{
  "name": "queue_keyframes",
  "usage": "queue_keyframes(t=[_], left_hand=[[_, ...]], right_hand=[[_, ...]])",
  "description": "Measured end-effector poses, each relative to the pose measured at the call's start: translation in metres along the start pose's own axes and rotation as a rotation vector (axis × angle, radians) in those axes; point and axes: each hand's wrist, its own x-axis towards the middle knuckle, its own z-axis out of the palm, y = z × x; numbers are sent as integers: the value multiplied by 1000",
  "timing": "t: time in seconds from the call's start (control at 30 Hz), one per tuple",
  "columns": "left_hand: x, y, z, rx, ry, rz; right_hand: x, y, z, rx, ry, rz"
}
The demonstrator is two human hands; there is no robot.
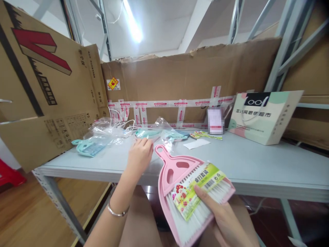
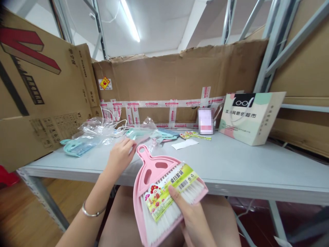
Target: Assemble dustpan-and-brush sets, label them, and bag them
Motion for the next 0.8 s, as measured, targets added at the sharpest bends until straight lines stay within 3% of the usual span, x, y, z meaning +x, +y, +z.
queue_keyframes(t=[0.23,0.33,0.4,0.6,0.8], left_hand=[[-14,15,5,-158,108,25],[-16,19,8,-231,193,5],[-16,25,9,-279,215,63],[-18,46,-7,-509,126,316],[-34,48,-26,-573,60,249]], right_hand=[[3,-4,-5,-27,47,-34],[4,-3,-5,-46,34,25],[2,-1,-4,-37,16,43],[-3,0,0,45,6,34],[4,10,-9,108,44,-59]])
